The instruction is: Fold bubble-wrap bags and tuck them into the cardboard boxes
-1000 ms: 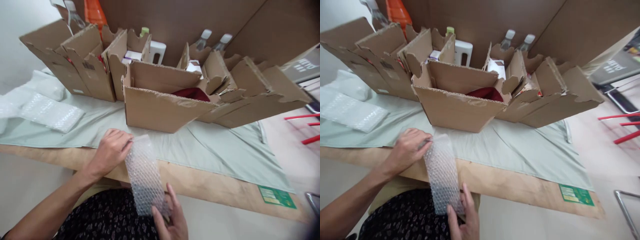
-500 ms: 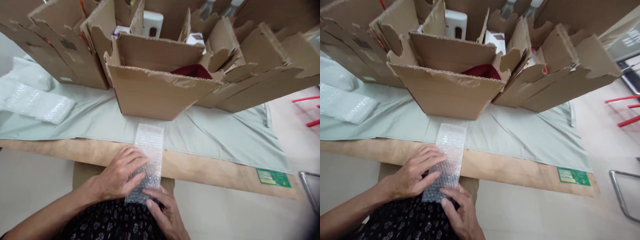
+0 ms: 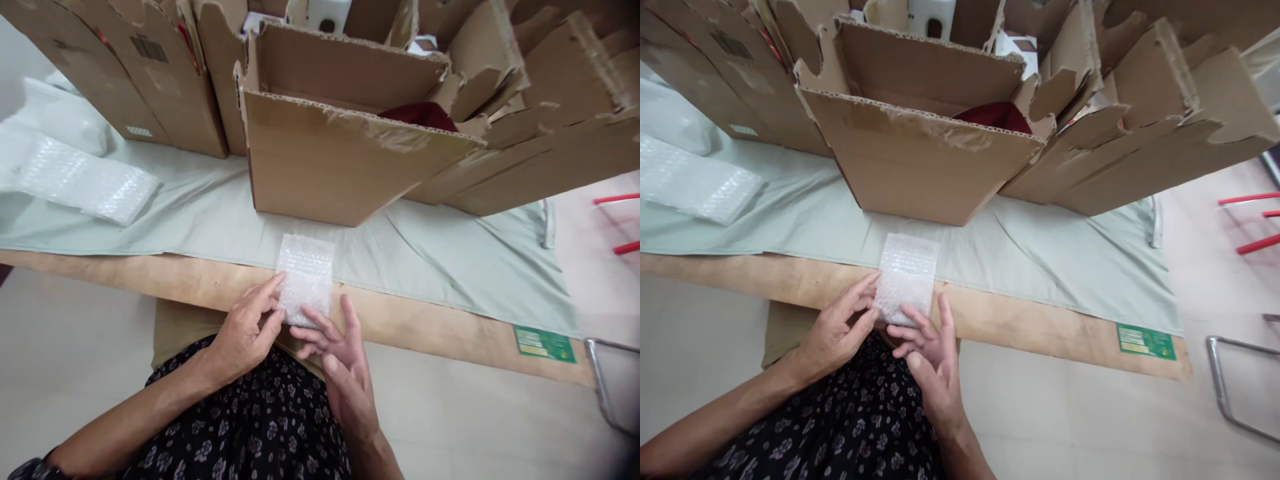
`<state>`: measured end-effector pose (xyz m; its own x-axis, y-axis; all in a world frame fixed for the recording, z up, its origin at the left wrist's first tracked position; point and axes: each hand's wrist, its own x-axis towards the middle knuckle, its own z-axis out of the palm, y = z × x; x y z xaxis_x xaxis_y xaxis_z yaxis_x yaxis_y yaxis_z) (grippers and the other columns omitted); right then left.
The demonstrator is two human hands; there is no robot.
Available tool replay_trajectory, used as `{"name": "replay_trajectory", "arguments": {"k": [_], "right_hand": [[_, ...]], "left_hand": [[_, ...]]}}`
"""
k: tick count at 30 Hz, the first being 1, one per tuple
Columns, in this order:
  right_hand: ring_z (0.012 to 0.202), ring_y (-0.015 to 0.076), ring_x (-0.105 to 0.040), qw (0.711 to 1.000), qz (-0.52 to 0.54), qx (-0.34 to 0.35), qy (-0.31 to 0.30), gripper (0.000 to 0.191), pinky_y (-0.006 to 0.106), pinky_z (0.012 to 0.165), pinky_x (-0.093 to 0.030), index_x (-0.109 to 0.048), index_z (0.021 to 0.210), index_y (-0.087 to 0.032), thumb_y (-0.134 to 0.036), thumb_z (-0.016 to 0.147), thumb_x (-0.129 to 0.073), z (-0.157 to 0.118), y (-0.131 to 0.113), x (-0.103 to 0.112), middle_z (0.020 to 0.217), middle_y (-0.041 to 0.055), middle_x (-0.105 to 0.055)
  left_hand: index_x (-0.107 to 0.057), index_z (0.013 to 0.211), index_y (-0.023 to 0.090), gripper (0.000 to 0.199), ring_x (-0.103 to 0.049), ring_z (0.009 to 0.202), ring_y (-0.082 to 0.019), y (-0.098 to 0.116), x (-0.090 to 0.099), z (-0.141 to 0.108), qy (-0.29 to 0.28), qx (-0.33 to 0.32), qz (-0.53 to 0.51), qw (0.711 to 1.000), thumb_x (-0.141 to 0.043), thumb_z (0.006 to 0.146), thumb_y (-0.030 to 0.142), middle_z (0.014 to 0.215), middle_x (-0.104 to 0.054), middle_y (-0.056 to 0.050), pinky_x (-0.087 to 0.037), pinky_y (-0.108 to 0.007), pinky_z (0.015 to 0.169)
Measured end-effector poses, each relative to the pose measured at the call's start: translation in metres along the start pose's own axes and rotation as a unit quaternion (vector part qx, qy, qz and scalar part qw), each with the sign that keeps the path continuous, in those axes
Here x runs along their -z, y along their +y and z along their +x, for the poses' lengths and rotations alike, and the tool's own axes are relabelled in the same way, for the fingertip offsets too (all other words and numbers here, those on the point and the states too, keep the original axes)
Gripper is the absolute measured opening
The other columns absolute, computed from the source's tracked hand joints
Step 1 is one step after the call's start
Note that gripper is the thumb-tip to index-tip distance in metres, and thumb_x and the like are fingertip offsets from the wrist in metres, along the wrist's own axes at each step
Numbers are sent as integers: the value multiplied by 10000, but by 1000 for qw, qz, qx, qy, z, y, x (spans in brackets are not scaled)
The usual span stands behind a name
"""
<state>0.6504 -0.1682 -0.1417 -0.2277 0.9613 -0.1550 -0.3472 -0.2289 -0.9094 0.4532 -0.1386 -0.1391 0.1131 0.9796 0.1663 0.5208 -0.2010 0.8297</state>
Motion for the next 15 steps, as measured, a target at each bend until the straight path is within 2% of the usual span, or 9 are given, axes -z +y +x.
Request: {"name": "replay_trajectory", "arguments": {"k": [2, 3, 4, 6, 7, 9, 11, 13, 15], "right_hand": [[1028, 187, -758, 985, -157, 67, 32, 663, 344, 836, -623, -336, 1632, -440, -252, 1050, -592, -4, -2, 3, 1389, 75, -693], [1032, 185, -752, 960, -251, 118, 42, 623, 357, 876, -619, -426, 1591, -411, -187, 1035, -593, -4, -3, 5, 1338, 64, -718], [1079, 199, -736, 921, -346, 171, 46, 574, 384, 930, -605, -519, 1530, -372, -140, 1012, -602, -3, -3, 7, 1312, 62, -730], [1240, 256, -669, 825, -504, 255, 32, 470, 444, 1017, -555, -633, 1408, -293, -118, 972, -632, 4, -1, 10, 1356, 84, -714], [1293, 279, -635, 782, -559, 274, 20, 429, 462, 1031, -532, -651, 1374, -264, -131, 966, -635, 9, 1, 11, 1392, 97, -698], [1309, 287, -617, 728, -627, 277, 6, 361, 458, 1017, -502, -664, 1334, -231, -157, 986, -605, 18, 6, 12, 1413, 104, -689], [1285, 274, -623, 705, -653, 277, 5, 321, 440, 1006, -475, -674, 1309, -230, -164, 1011, -574, 25, 10, 12, 1378, 88, -712], [1267, 265, -625, 697, -657, 288, 4, 303, 434, 1012, -454, -680, 1293, -233, -158, 1023, -564, 28, 10, 13, 1356, 79, -725], [1252, 261, -627, 694, -654, 302, -9, 288, 431, 1012, -450, -683, 1276, -231, -149, 1025, -568, 29, 8, 15, 1350, 78, -727]], "left_hand": [[-457, 1563, 172, 551, -735, 1034, -209, 1, -4, 0, 26, -15, 20, 999, -546, 1020, 183, 966, -783, -63, -619, -369, 976], [-448, 1569, 170, 560, -734, 1028, -209, 1, -6, 0, 34, -27, 27, 999, -544, 1018, 175, 968, -781, -65, -620, -372, 974], [-434, 1579, 169, 570, -732, 1026, -208, 1, -7, 0, 40, -38, 32, 998, -540, 1019, 167, 972, -779, -66, -621, -376, 978], [-409, 1595, 171, 589, -729, 1027, -209, -1, -9, 0, 48, -54, 39, 997, -537, 1021, 155, 969, -775, -66, -621, -383, 983], [-403, 1598, 177, 596, -728, 1018, -207, -1, -10, 0, 52, -60, 43, 996, -540, 1019, 150, 975, -770, -66, -625, -381, 975], [-414, 1589, 198, 598, -723, 995, -202, -2, -9, -2, 63, -73, 58, 994, -550, 1011, 134, 1010, -753, -70, -632, -376, 950], [-456, 1552, 211, 585, -705, 1031, -215, -1, -5, -3, 82, -96, 88, 988, -576, 989, 113, 1094, -725, -94, -629, -393, 949], [-516, 1488, 196, 561, -663, 1153, -261, 0, 2, -5, 98, -131, 130, 978, -634, 948, 102, 1220, -676, -140, -602, -456, 1009], [-568, 1424, 178, 537, -575, 1323, -332, 1, 9, -7, 76, -179, 175, 965, -691, 907, 107, 1359, -615, -185, -540, -544, 1101]]}}
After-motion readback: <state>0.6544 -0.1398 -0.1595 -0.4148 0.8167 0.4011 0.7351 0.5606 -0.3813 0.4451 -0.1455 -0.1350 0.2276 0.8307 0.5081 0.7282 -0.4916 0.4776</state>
